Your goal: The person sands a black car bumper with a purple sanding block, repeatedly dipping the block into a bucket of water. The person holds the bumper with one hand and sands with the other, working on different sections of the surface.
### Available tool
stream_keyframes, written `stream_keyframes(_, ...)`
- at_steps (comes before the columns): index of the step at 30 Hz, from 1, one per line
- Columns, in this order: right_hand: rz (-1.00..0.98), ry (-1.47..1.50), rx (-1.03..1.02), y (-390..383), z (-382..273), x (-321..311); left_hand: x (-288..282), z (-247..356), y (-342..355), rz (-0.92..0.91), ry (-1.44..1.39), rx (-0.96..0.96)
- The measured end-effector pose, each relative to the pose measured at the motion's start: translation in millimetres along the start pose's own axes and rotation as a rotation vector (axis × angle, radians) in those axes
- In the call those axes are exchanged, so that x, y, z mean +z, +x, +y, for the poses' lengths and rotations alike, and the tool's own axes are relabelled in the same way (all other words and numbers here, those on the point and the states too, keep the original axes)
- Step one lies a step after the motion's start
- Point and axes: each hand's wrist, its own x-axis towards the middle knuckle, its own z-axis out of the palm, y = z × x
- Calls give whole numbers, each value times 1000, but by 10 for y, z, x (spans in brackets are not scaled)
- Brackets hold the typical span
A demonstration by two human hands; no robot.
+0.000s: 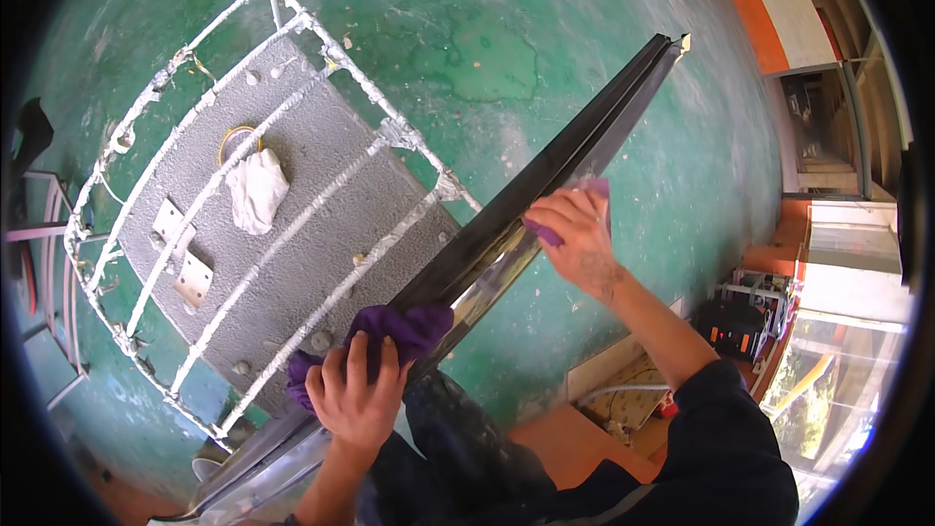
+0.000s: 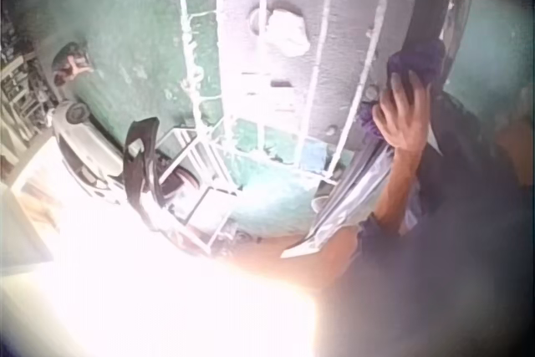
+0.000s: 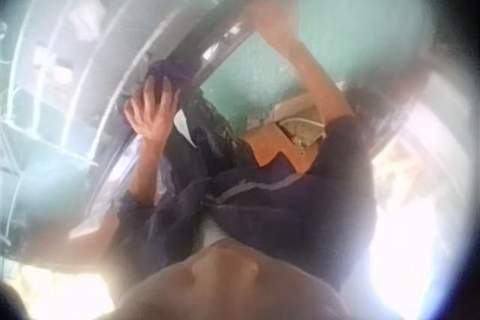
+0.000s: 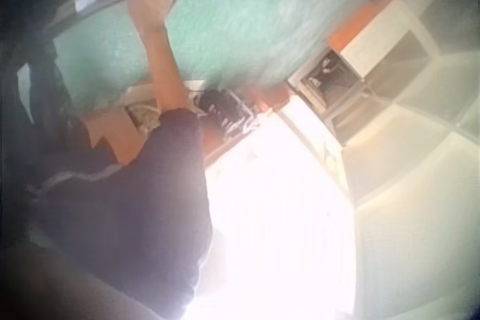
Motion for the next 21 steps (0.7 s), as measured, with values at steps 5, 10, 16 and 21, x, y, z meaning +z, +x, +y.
stream_keyframes(5,-91,67,-68,2,-116,-53,8,-6,-10,-3,-3,-15)
stream_keyframes(10,-65,-48,-107,-76,-129,-33,10,23,-9,21,-8,-9)
stream_keyframes(16,-27,-96,3,-131,59,-53,31,5,-8,17,19,-9)
stream_keyframes(21,-26,-72,-39,-219,80,72,19,5,-33,-27,20,-4)
